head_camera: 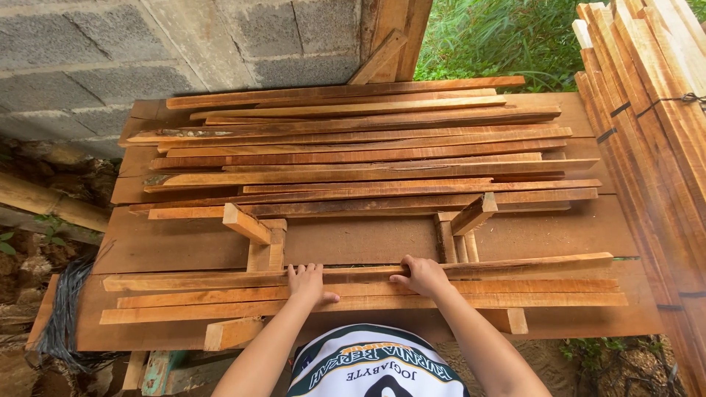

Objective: The person arranges and stacks long, thin wooden planks on a wooden workbench. They pick up individual planks from a pile and place them carefully onto a growing stack, aligning them with the existing wood.

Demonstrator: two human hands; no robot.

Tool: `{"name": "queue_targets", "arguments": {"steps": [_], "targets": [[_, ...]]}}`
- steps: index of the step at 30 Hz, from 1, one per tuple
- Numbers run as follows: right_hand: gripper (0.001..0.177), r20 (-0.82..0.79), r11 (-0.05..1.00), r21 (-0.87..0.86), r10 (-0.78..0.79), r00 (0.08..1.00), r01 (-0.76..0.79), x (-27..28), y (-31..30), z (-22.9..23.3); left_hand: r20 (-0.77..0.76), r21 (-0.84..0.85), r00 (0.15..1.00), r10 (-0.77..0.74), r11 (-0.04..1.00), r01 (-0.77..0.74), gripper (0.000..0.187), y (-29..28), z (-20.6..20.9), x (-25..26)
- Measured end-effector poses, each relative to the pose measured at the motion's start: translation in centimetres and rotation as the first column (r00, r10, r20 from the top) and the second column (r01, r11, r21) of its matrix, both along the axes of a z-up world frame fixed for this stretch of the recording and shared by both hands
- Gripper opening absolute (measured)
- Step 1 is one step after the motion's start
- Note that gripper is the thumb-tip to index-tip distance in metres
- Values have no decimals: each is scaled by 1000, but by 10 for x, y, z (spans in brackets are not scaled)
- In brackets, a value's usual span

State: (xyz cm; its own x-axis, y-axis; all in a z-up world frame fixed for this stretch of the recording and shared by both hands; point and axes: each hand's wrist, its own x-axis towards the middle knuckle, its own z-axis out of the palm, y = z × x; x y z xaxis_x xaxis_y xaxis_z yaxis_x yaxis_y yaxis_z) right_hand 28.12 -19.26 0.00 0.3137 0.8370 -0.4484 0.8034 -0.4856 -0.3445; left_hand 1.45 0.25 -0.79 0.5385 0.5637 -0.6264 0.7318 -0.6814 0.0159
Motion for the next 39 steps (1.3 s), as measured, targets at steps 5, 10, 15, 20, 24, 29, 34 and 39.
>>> {"name": "queue_targets", "arguments": {"steps": [5,10,15,20,24,29,34,39], "targets": [[45,140,991,130,-6,990,-12,-2,-6,-35,14,12,999,37,999,-37,114,-3,39,2],[50,104,980,184,-90,991,70,-14,-14,-20,27,14,996,85,996,-85,126,-8,50,-3],[43,-57,968,176,-172,983,180,-14,-14,-31,-14,-47,997,71,996,-72,111,-5,46,-3],[42,12,983,144,-113,993,111,-16,-4,-24,-3,-63,998,60,996,-60,108,-8,38,-7],[46,-80,997,13,-78,994,79,-11,1,-31,17,-66,999,30,997,-29,105,-2,1,-12],[42,145,955,296,-70,987,24,-22,-8,-24,55,-1,998,13,1000,-13,106,-7,16,-6],[41,148,928,369,-111,983,49,-24,-13,-37,85,-11,996,38,999,-38,109,-6,12,-10],[42,21,978,173,-118,993,113,-21,-13,-39,74,-101,995,65,993,-58,96,-6,3,-14]]}}
